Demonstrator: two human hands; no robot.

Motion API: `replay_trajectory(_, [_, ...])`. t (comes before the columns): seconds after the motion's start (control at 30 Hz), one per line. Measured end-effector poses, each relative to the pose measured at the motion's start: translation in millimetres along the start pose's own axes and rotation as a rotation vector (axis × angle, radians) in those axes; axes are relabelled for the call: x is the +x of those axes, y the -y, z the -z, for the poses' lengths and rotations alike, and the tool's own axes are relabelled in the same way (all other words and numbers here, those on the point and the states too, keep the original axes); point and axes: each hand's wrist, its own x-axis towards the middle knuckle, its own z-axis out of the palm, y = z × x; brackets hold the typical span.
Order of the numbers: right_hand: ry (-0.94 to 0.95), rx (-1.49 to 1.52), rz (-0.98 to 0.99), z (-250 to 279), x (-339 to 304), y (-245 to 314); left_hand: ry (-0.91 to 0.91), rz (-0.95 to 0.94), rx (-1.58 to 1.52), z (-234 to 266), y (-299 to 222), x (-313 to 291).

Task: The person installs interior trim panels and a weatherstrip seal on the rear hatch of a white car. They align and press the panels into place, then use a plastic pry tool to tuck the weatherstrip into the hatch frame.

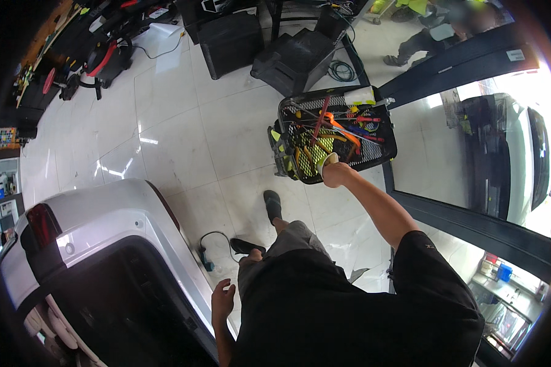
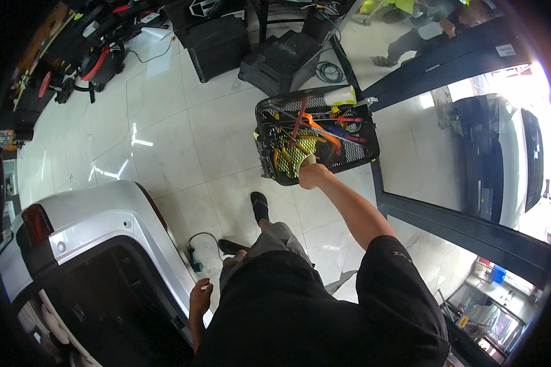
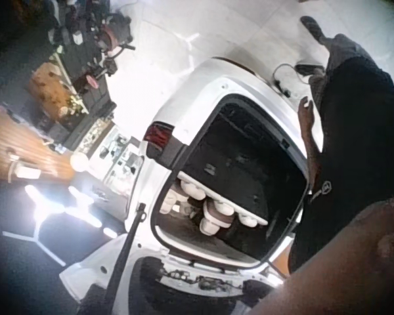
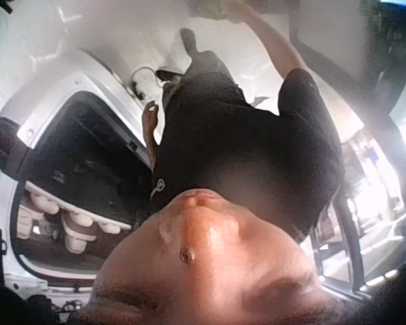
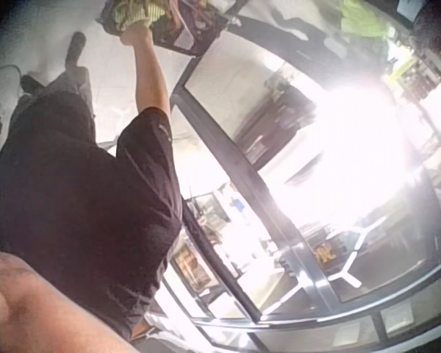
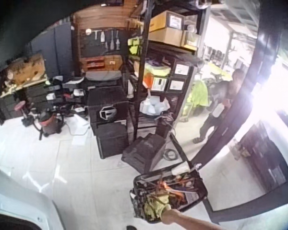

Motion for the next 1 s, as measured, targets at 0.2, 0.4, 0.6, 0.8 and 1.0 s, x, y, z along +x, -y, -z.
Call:
replay_trajectory(0.2, [0.02,-0.159,0.237,-9.9,13.4,-12.8,-0.05,-0.057,-0.031,11.5,14.7,-2.3])
replay_trajectory(0.4, [-0.138,0.043,0.175,1.7,-25.9,-14.5,-0.077,-0.098,-0.093,17.3,21.8,1.7])
replay_trajectory(0.6, [-0.251,0.138,0.127,49.6,-111.8,23.7,-0.201,-0.268,-0.269,30.5,-64.2,-26.1])
replay_trajectory(0.8, [-0.443,0.259,0.79,46.3,-200.6,152.0,0.182,-0.327,-1.15,-10.3,-164.3,-10.7])
replay_trajectory(1.0, [-0.285,0.277,0.764,-3.4,-251.7,222.3,0.197,-0.265,-1.326,-70.1,-164.0,-9.1])
